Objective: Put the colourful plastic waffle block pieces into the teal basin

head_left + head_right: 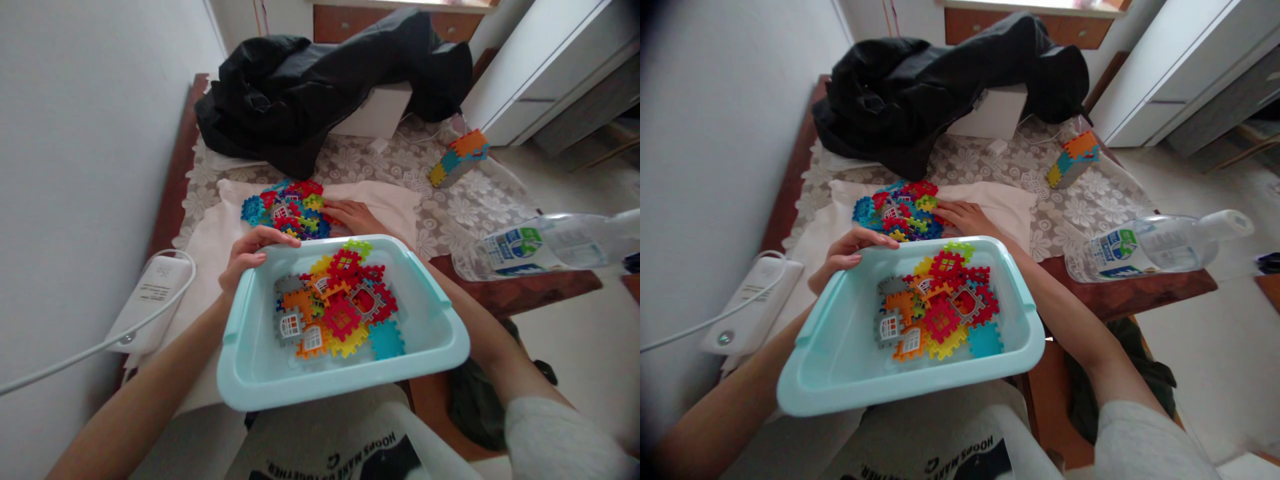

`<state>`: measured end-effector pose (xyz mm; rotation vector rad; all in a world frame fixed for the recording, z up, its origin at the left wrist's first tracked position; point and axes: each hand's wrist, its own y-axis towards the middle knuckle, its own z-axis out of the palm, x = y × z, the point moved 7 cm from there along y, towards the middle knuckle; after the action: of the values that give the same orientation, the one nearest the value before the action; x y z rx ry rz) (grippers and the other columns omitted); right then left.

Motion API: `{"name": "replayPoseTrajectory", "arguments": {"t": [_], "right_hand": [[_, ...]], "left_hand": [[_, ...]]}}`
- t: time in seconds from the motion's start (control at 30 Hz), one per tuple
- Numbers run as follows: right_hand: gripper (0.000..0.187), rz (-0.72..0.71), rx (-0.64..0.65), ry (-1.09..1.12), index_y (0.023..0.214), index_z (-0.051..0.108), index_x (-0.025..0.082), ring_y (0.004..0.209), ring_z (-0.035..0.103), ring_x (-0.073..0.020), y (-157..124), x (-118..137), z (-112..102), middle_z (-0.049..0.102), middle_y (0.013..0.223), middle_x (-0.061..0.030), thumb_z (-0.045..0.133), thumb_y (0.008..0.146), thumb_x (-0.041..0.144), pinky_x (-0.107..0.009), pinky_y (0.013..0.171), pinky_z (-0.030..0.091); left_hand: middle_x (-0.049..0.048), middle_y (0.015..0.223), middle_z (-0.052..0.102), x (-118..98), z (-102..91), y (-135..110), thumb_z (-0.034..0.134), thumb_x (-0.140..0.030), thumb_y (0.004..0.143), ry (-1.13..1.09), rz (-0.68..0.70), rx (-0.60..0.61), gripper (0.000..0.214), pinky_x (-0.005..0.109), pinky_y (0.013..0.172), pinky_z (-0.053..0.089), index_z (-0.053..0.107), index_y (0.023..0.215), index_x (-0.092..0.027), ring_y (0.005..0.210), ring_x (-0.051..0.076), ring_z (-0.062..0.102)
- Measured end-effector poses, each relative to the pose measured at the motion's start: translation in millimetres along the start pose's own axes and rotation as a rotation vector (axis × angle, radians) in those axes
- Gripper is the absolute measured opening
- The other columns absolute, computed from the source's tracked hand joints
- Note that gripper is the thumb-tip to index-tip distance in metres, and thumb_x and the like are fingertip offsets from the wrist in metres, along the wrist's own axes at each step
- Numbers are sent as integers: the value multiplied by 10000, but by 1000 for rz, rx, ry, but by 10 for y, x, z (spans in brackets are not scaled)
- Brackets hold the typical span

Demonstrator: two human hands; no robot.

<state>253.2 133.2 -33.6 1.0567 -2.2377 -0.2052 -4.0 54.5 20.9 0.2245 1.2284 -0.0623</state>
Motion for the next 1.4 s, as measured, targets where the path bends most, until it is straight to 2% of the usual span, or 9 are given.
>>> {"name": "replayPoseTrajectory", "arguments": {"t": [0.13, 0.3, 0.47, 0.63, 0.8, 1.03, 1.23, 1.33, 1.4], "right_hand": [[425, 19, 22, -24, 1523, 717, 252, 1415, 714, -353, -6, 39, -31, 749, 1546, -188, 688, 1168, 483, -569, 1246, 583], [473, -26, 65, -30, 1663, 646, 333, 1545, 653, -343, -19, 106, -24, 681, 1681, -147, 631, 1203, 440, -584, 1295, 541], [391, 4, 57, -7, 1510, 717, 269, 1473, 698, -358, -22, 57, -33, 733, 1615, -167, 684, 1168, 456, -584, 1288, 542], [533, 19, 83, -38, 1666, 636, 330, 1467, 673, -367, -25, 61, -29, 702, 1627, -162, 709, 1142, 399, -580, 1269, 537], [569, 87, 59, -91, 1568, 674, 301, 1390, 665, -392, -50, -12, -33, 684, 1543, -174, 835, 1045, 461, -574, 1217, 553], [577, 91, 42, -96, 1704, 587, 289, 1429, 644, -364, -83, -102, -44, 665, 1620, -160, 569, 1128, 325, -555, 1248, 533], [508, 85, 68, -149, 1600, 694, 289, 1328, 672, -365, -40, -97, -34, 691, 1507, -151, 587, 1104, 286, -539, 1166, 582], [315, 92, 19, -205, 1382, 780, 263, 1228, 689, -360, -27, -36, -80, 726, 1364, -152, 597, 1150, 372, -519, 1095, 590], [311, 104, 3, -240, 1200, 795, 239, 1152, 690, -354, -22, -9, -97, 744, 1247, -157, 629, 1168, 499, -499, 1023, 587]], "left_hand": [[99, 946, 920, -12, 10, 1, 802, -374, 761, -10, -1, -2, 299, 346, 843, 643, 933, 941, -174, 947, 299, 853], [128, 951, 910, -9, -21, -12, 815, -306, 729, 4, -36, -24, 261, 368, 857, 652, 910, 932, -173, 974, 326, 850], [120, 966, 907, 18, -45, -21, 826, -357, 765, 7, -32, -17, 271, 379, 896, 634, 896, 945, -166, 987, 325, 844], [103, 969, 909, 44, -64, -18, 820, -397, 793, 20, -18, -20, 290, 408, 924, 632, 893, 958, -170, 1007, 343, 846], [118, 946, 914, 19, -49, -4, 807, -386, 752, 16, -6, -31, 292, 382, 841, 652, 913, 926, -177, 955, 332, 852], [138, 962, 912, 6, -46, -16, 817, -321, 739, 39, -31, -33, 255, 409, 865, 665, 905, 936, -186, 985, 355, 845], [160, 962, 896, 23, -54, -36, 846, -331, 739, 13, -50, -54, 271, 418, 903, 670, 880, 946, -158, 985, 359, 846], [147, 962, 903, -2, -40, -30, 809, -310, 752, 31, -28, -52, 252, 411, 891, 667, 894, 943, -170, 978, 348, 841], [136, 955, 908, -12, -24, -24, 794, -292, 743, 29, -23, -39, 250, 394, 872, 661, 904, 936, -176, 971, 337, 841]]}}
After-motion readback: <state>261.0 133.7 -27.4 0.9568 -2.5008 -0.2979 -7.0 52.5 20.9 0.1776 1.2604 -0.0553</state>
